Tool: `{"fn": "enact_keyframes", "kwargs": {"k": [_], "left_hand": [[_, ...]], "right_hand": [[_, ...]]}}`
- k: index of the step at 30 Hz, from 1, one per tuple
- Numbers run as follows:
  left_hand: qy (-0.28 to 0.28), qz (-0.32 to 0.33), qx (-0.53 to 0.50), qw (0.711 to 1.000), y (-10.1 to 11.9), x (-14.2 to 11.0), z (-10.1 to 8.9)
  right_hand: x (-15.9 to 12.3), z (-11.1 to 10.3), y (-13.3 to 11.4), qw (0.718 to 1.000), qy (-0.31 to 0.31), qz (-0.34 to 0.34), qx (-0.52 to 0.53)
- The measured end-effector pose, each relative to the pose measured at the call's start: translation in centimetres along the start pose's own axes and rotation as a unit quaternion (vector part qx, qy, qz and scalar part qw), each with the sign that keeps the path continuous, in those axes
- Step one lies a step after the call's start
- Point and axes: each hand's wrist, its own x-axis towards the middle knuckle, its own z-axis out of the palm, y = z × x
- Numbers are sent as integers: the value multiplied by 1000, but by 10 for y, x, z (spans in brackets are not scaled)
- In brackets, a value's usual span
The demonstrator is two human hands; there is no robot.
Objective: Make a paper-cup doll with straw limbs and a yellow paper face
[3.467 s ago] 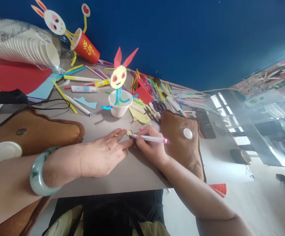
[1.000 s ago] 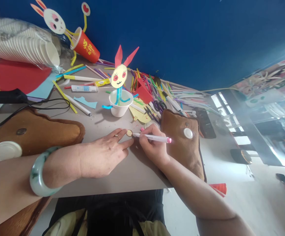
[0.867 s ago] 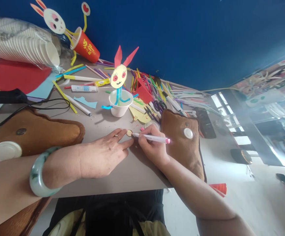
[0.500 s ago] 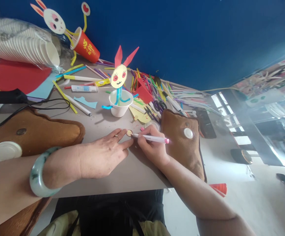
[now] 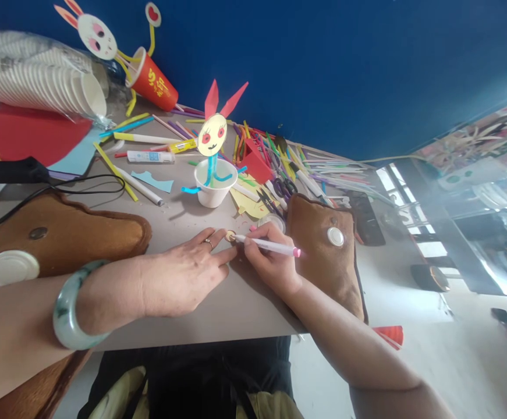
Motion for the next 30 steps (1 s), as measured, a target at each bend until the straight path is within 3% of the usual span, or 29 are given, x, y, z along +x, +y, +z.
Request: {"fn": "enact_keyframes", "kwargs": {"k": [9,30], "left_hand": [[-3,-17,0,1000,4,0,2],[-6,-26,8,1000,8,-1,5]], "right_hand": [[-2,-1,2,998,41,18,-40],[-2,-2,2,1000,-23,19,-9]]}}
